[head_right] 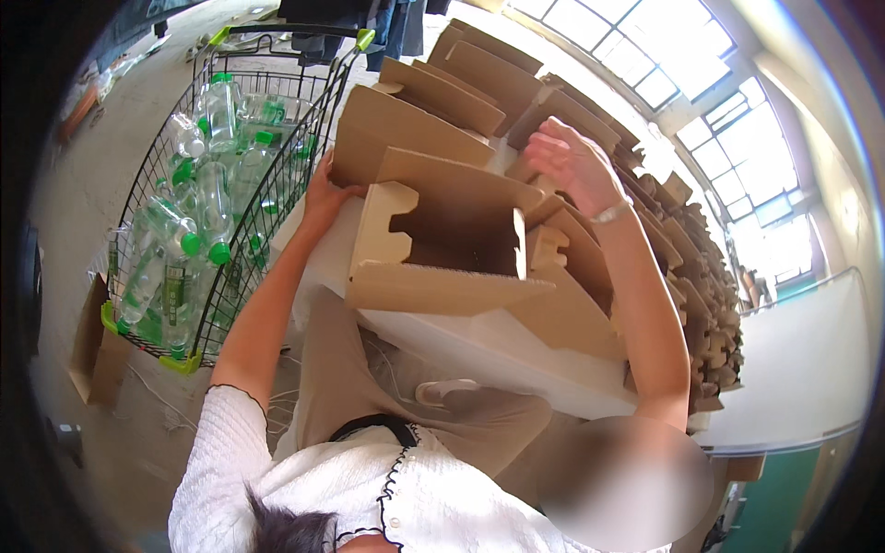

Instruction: The person picks up plastic water bottles from a wire cart and places them one by one into cardboard boxes arranged on a table.

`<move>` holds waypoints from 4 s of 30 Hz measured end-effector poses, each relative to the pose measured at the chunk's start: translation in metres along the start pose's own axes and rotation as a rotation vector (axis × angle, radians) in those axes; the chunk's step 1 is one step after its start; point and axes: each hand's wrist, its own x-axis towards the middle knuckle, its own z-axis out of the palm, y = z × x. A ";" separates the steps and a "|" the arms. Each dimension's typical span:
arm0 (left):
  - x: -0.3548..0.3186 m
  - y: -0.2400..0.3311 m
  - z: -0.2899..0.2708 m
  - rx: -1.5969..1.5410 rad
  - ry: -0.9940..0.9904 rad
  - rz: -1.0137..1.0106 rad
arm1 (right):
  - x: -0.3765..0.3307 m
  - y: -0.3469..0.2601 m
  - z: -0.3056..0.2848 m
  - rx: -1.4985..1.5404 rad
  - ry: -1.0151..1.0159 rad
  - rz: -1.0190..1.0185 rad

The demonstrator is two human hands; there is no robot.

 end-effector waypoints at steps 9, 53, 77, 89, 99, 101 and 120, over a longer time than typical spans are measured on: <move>-0.087 0.211 -0.012 0.129 -0.116 -0.019 | -0.178 0.000 0.096 -1.368 -0.326 -0.376; -0.068 0.099 -0.070 -0.761 -0.093 -0.757 | -0.183 0.128 0.175 -1.268 0.454 -0.441; -0.130 0.160 -0.232 1.011 0.395 0.172 | -0.197 0.132 0.167 -1.362 0.521 -0.488; -0.017 0.132 -0.336 1.405 -0.402 0.263 | -0.198 0.127 0.170 -1.342 0.500 -0.430; -0.006 0.177 -0.295 1.561 -0.688 0.005 | -0.198 0.127 0.165 -1.362 0.473 -0.430; -0.006 0.177 -0.296 1.524 -0.694 0.006 | -0.198 0.129 0.164 -1.364 0.490 -0.448; -0.044 0.171 -0.286 0.086 0.323 0.179 | -0.191 0.143 0.158 -1.317 0.609 -0.597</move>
